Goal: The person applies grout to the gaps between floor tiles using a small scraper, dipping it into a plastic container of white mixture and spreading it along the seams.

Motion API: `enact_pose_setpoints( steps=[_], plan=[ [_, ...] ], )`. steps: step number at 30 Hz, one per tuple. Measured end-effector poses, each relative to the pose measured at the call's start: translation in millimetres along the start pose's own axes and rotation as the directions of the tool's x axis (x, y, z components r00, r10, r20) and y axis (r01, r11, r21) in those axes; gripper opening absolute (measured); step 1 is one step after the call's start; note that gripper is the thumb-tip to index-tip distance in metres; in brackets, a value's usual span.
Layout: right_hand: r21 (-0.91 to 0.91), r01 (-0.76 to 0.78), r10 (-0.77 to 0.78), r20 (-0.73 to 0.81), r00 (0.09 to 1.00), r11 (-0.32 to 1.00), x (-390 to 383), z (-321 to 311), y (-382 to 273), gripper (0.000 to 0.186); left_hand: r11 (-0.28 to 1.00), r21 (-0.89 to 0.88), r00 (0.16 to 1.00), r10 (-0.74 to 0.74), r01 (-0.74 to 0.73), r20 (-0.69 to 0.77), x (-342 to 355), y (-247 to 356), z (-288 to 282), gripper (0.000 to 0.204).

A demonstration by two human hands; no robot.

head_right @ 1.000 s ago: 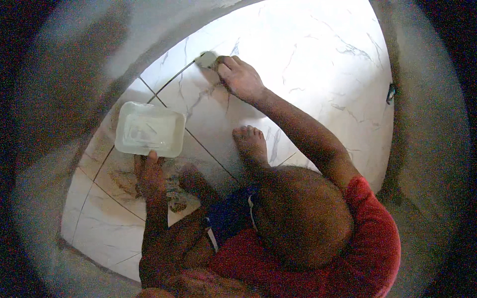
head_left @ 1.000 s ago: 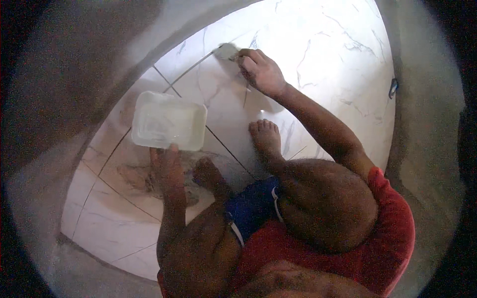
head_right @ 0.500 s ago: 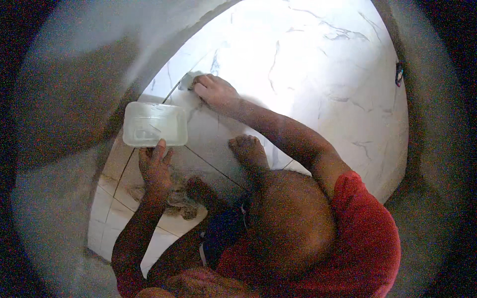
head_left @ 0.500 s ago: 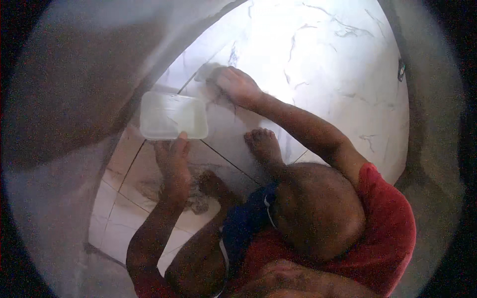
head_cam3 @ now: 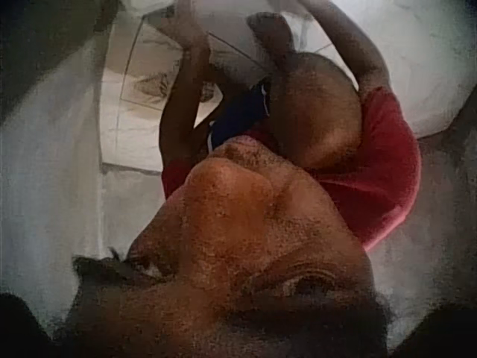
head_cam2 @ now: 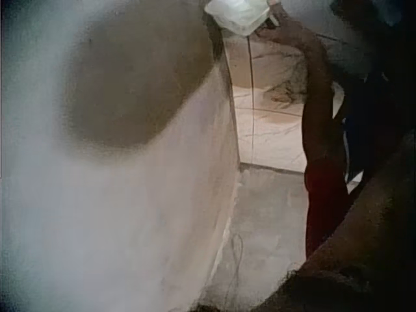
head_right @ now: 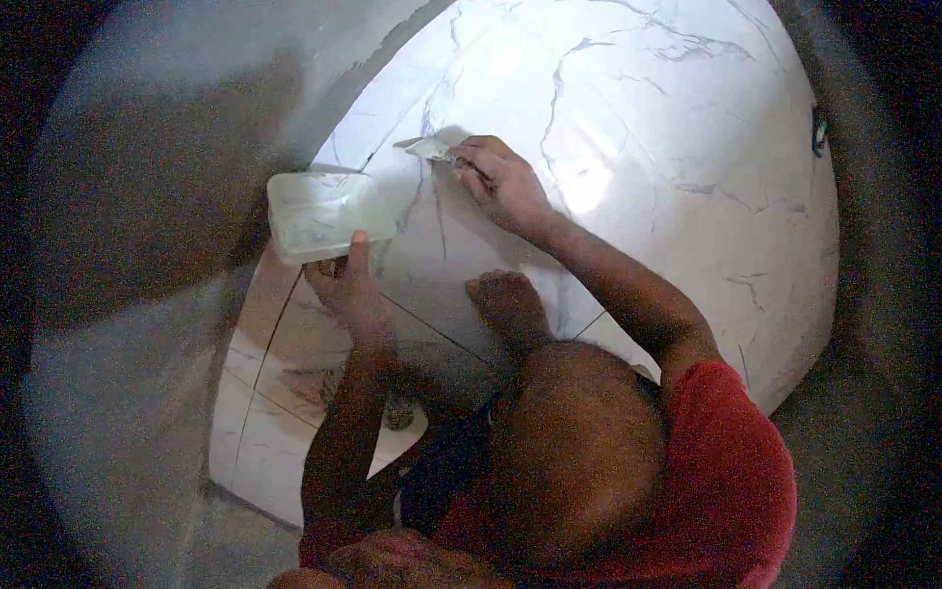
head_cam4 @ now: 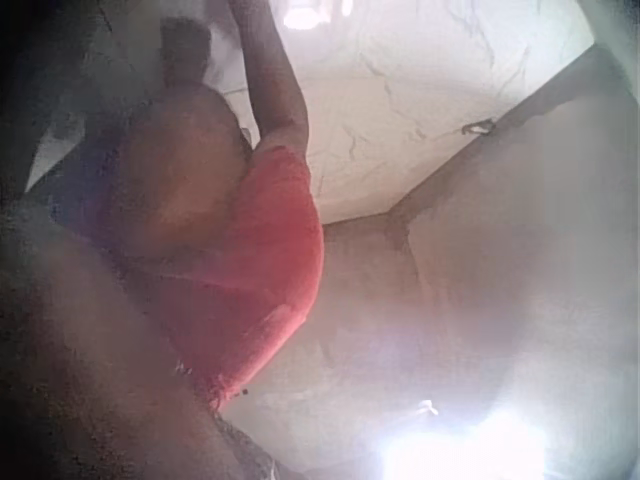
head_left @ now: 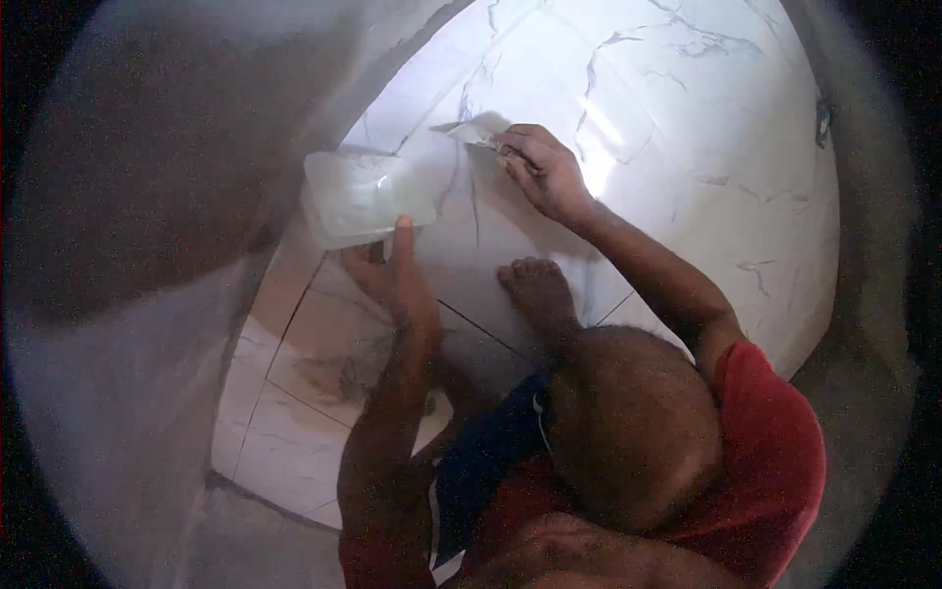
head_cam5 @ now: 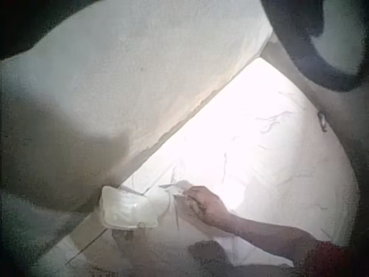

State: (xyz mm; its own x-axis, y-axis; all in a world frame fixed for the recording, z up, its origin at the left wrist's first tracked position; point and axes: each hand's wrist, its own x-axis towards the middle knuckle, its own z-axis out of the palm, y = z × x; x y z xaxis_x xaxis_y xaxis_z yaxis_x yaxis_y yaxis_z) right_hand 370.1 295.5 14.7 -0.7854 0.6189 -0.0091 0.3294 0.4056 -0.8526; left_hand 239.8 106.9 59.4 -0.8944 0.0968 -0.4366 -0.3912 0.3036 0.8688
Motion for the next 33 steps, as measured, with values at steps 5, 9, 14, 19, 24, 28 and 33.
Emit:
enact_pose_setpoints(
  steps=[5, 9, 14, 19, 24, 28, 33],
  plan=[
    [0.010, 0.072, -0.071, -0.035, 0.997, 0.997, 6, 5, 11, 0.030, 0.958, 0.133, 0.967, 0.251, -0.254, 0.038, 2, -5, 18, 0.071],
    [0.083, 0.159, -0.158, -0.022, 0.987, 0.984, 11, 11, 8, 0.031, 0.947, 0.087, 0.947, 0.301, -0.310, 0.109, 15, -14, 13, 0.071],
    [0.047, 0.261, -0.261, -0.017, 0.965, 0.964, 18, 8, 20, 0.030, 0.893, 0.213, 0.910, 0.349, -0.395, 0.223, 29, -15, 14, 0.074],
    [0.069, 0.334, -0.333, -0.026, 0.943, 0.940, 18, 8, 33, 0.034, 0.874, 0.280, 0.910, 0.336, -0.397, 0.244, 23, -2, 27, 0.072],
    [0.032, 0.496, -0.496, -0.006, 0.868, 0.868, 36, 34, 30, 0.036, 0.876, 0.248, 0.897, 0.345, -0.413, 0.277, 33, -7, 34, 0.072],
    [0.022, 0.601, -0.601, -0.017, 0.799, 0.799, 59, 41, 36, 0.033, 0.859, 0.249, 0.867, 0.350, -0.448, 0.354, 39, -9, 33, 0.072],
    [-0.028, 0.549, -0.547, 0.042, 0.836, 0.836, 63, 43, 39, 0.034, 0.855, 0.169, 0.836, 0.408, -0.491, 0.366, 49, -10, 31, 0.075]
  ],
)
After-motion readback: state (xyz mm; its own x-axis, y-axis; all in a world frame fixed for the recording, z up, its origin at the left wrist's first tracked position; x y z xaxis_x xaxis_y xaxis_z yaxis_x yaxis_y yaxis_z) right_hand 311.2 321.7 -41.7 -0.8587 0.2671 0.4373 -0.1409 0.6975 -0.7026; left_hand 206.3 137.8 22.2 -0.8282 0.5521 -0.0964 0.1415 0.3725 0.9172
